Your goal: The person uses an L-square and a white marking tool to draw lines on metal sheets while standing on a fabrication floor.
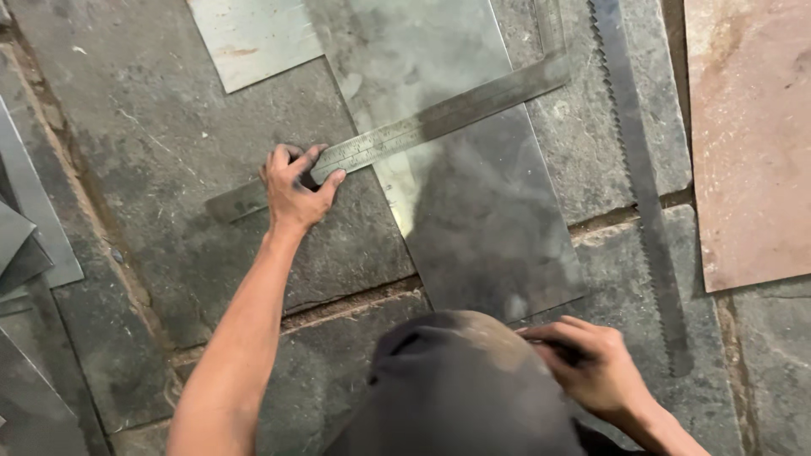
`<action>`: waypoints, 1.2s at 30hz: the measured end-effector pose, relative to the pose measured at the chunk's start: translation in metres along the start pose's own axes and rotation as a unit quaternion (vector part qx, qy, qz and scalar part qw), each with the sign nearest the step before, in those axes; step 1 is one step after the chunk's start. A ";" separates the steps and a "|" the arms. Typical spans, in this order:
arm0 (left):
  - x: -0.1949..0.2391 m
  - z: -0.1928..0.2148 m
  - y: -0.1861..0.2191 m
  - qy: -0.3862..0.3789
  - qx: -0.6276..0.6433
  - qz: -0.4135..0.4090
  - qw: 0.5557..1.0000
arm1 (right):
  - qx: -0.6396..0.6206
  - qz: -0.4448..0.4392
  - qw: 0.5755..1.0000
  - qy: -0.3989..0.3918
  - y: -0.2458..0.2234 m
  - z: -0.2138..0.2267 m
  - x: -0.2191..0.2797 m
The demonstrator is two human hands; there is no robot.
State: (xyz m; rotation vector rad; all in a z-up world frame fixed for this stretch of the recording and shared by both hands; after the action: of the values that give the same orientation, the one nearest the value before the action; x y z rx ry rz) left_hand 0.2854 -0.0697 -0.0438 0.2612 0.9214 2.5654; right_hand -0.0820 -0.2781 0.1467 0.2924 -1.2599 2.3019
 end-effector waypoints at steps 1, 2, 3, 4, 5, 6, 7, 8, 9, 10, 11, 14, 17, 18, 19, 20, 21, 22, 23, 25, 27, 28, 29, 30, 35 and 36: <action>-0.002 0.001 0.002 -0.002 0.003 0.000 1.000 | -0.013 0.058 0.998 -0.014 -0.012 0.002 -0.007; -0.004 0.001 0.003 -0.007 0.005 -0.003 1.000 | -0.026 0.117 0.992 -0.027 -0.023 0.004 -0.015; -0.005 0.002 0.003 -0.012 0.006 -0.006 1.000 | -0.040 0.176 0.983 -0.041 -0.031 0.003 -0.025; -0.006 0.003 0.002 -0.015 0.006 -0.008 1.000 | -0.027 0.165 0.986 -0.023 -0.031 0.002 -0.037; -0.008 0.002 0.001 -0.017 0.011 -0.010 1.000 | -0.015 0.154 0.988 -0.005 -0.028 -0.001 -0.051; -0.008 0.002 -0.001 -0.020 0.013 -0.010 1.000 | -0.004 0.142 0.990 0.010 -0.023 -0.004 -0.064; -0.009 0.002 -0.002 -0.022 0.016 -0.010 1.000 | -0.009 0.129 0.991 0.017 -0.017 -0.009 -0.076; -0.009 0.001 -0.003 -0.023 0.013 -0.005 1.000 | -0.013 0.115 0.993 0.026 -0.010 -0.014 -0.087; -0.010 0.000 -0.003 -0.024 0.010 -0.001 1.000 | -0.018 0.100 0.994 0.034 -0.001 -0.014 -0.098; -0.008 0.000 -0.003 -0.024 0.006 0.006 1.000 | -0.013 0.100 0.994 0.036 0.008 -0.012 -0.107; -0.007 0.000 -0.001 -0.021 0.000 0.001 1.000 | -0.009 0.101 0.994 0.039 0.017 -0.010 -0.116; -0.006 0.001 0.003 -0.019 -0.016 -0.006 1.000 | 0.015 0.144 0.986 0.082 0.047 0.010 -0.151; -0.006 0.001 0.007 -0.021 -0.022 -0.002 1.000 | 0.004 0.174 0.974 0.146 0.074 0.041 -0.193; -0.006 0.002 0.008 -0.019 -0.028 -0.006 0.999 | 0.066 0.197 0.963 0.168 0.079 0.050 -0.208; -0.006 0.002 0.009 -0.016 -0.034 -0.010 0.999 | 0.128 0.220 0.948 0.190 0.083 0.057 -0.222; -0.006 0.001 0.010 -0.019 -0.035 -0.009 0.999 | 0.147 0.233 0.940 0.202 0.087 0.058 -0.232; -0.006 0.001 0.010 -0.022 -0.035 -0.008 0.999 | 0.165 0.246 0.931 0.214 0.091 0.057 -0.242; -0.007 0.001 0.009 -0.023 -0.035 -0.008 0.999 | 0.184 0.261 0.920 0.227 0.094 0.055 -0.248; -0.006 0.001 0.009 -0.025 -0.040 -0.003 0.999 | 0.189 0.260 0.919 0.229 0.097 0.053 -0.249; -0.006 0.000 0.010 -0.031 -0.046 0.002 0.998 | 0.202 0.255 0.916 0.237 0.102 0.050 -0.250; -0.006 0.000 0.011 -0.035 -0.043 0.007 0.998 | 0.204 0.259 0.914 0.236 0.104 0.048 -0.249; -0.007 0.000 0.011 -0.034 -0.040 0.008 0.999 | 0.206 0.262 0.912 0.237 0.104 0.049 -0.250; -0.007 0.001 0.011 -0.032 -0.045 0.007 0.998 | 0.220 0.249 0.917 0.220 0.103 0.050 -0.252; -0.007 0.000 0.012 -0.031 -0.050 0.004 0.998 | 0.235 0.235 0.921 0.203 0.102 0.051 -0.254; -0.006 0.002 0.011 -0.032 -0.050 0.006 0.998 | 0.329 0.063 0.934 -0.122 0.095 0.070 -0.285; -0.006 0.002 0.012 -0.029 -0.050 0.004 0.998 | 0.315 -0.002 0.916 -0.249 0.098 0.076 -0.294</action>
State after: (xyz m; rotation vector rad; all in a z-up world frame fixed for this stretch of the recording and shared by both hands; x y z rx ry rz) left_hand 0.2877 -0.0799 -0.0347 0.3090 0.7703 2.5883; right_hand 0.1149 -0.4799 -0.0033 1.1583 -0.6543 2.6671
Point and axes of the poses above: each hand's wrist, its own x-axis away from the middle knuckle, its own z-axis out of the back of the hand, y = z × x, the point moved 4 cm from there along -x, towards the middle knuckle, and after that the axes turned 15 degrees about z, right-handed, at the moved point
